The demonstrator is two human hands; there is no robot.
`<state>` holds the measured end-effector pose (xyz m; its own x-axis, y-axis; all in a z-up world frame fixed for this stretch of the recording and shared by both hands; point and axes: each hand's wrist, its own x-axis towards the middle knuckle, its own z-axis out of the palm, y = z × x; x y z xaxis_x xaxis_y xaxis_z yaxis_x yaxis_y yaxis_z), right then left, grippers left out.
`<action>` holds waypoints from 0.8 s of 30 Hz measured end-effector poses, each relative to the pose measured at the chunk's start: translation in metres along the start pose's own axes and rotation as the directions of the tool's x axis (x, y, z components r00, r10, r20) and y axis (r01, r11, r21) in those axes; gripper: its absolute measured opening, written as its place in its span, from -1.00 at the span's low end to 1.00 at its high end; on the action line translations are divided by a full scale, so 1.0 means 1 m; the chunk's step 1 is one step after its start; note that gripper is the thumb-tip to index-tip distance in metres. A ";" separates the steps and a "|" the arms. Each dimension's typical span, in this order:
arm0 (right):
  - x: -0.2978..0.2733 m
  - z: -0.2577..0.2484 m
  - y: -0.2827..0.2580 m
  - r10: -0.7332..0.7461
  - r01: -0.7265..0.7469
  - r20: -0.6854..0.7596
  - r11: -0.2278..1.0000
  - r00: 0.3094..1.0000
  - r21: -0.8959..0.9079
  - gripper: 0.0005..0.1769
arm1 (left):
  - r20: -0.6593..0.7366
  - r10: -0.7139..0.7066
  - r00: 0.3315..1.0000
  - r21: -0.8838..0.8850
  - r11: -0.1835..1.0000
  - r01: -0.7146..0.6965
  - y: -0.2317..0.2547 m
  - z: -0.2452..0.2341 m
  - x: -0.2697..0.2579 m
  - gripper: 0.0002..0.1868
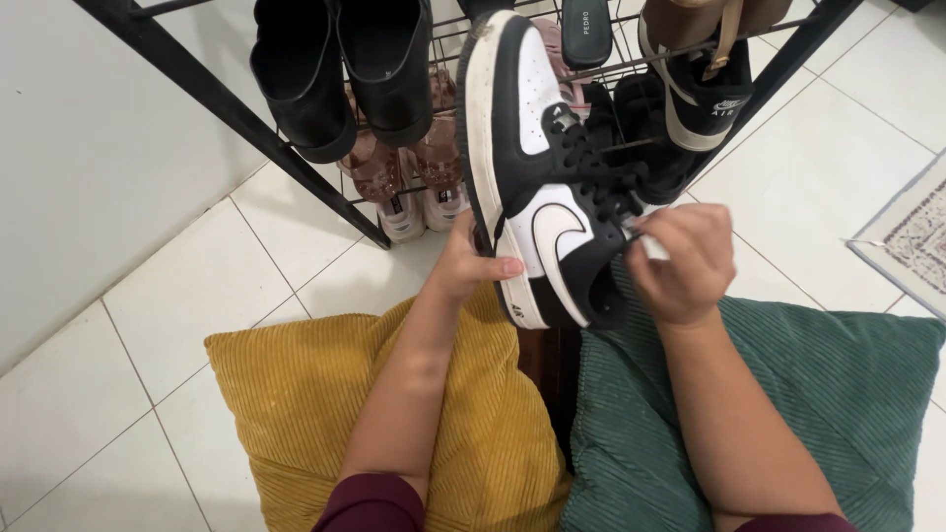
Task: Organizing and inspecting various shoes on a multi-tier shoe rack
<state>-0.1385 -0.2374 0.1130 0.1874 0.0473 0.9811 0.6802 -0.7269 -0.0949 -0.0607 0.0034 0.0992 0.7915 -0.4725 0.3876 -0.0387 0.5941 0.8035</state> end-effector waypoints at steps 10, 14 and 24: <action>0.012 0.000 0.000 0.192 -0.184 -0.092 0.979 0.977 0.091 -0.79 | 0.022 -0.062 0.998 -0.050 0.997 0.063 -0.017 -0.019 -0.010 -0.37; 0.009 -0.001 0.001 0.239 -0.229 -0.061 0.964 0.969 0.135 -0.73 | -0.008 -0.053 0.999 -0.060 0.997 0.052 -0.018 -0.018 -0.006 -0.35; 0.003 0.003 -0.002 0.332 -0.319 -0.011 0.913 0.943 0.254 -0.70 | -0.038 -0.034 0.999 -0.148 0.989 0.028 -0.004 0.001 -0.008 -0.26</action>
<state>-0.1370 -0.2343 0.1159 0.3951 -0.2040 0.8957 0.7415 -0.5047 -0.4421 -0.0679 0.0042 0.0936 0.8152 -0.4674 0.3420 0.0745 0.6703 0.7383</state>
